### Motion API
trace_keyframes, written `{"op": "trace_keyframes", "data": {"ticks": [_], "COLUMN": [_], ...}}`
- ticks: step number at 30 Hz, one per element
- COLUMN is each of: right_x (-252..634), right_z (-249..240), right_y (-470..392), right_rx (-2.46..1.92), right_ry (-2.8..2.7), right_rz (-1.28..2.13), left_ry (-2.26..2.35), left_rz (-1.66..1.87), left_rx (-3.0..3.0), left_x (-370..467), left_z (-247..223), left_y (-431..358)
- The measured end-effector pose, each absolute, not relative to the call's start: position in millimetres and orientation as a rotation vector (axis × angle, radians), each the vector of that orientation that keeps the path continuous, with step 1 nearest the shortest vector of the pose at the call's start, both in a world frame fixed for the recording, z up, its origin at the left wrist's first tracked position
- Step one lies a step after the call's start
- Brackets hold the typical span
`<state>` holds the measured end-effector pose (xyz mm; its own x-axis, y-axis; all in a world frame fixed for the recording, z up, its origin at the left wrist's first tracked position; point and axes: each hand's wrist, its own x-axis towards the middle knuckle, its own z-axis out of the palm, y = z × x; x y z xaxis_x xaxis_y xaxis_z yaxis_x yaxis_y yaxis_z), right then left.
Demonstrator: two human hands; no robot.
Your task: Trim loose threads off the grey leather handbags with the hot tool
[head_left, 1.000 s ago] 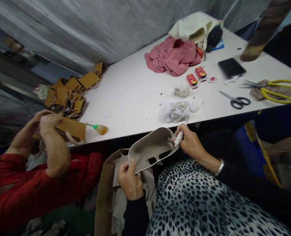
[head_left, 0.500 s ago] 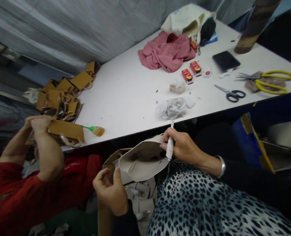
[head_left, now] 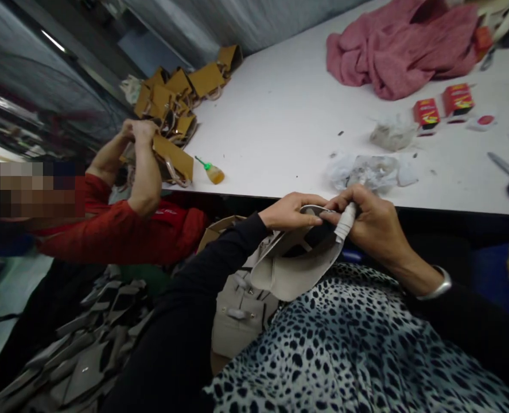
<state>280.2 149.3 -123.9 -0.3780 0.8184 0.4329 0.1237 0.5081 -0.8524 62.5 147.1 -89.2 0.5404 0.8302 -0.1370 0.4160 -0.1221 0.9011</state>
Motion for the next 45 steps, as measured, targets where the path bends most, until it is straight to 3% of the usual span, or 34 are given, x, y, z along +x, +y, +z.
{"op": "trace_keyframes", "data": {"ticks": [19, 24, 29, 38, 45], "right_x": [279.4, 297.6, 346.0, 371.3, 350.7], "right_z": [-145.9, -139.2, -141.0, -168.5, -182.5], "right_y": [160.5, 166.3, 194.7, 216.9, 234.5], "right_rx": [-0.877, -0.896, -0.946, -1.232, -1.215], "right_ry": [-1.675, -1.520, -1.260, -1.288, -1.283], "right_rz": [1.194, 1.158, 1.163, 0.961, 0.974], "left_ry": [1.198, 1.219, 1.493, 1.615, 1.456], "left_rz": [0.674, 0.702, 0.896, 0.803, 0.720], "left_rx": [1.622, 1.550, 0.989, 1.181, 1.103], "left_x": [75.3, 56.7, 20.0, 145.1, 154.5], "left_z": [-127.1, -98.4, -77.4, -173.5, -172.5], "left_y": [156.5, 156.6, 181.3, 168.9, 164.7]}}
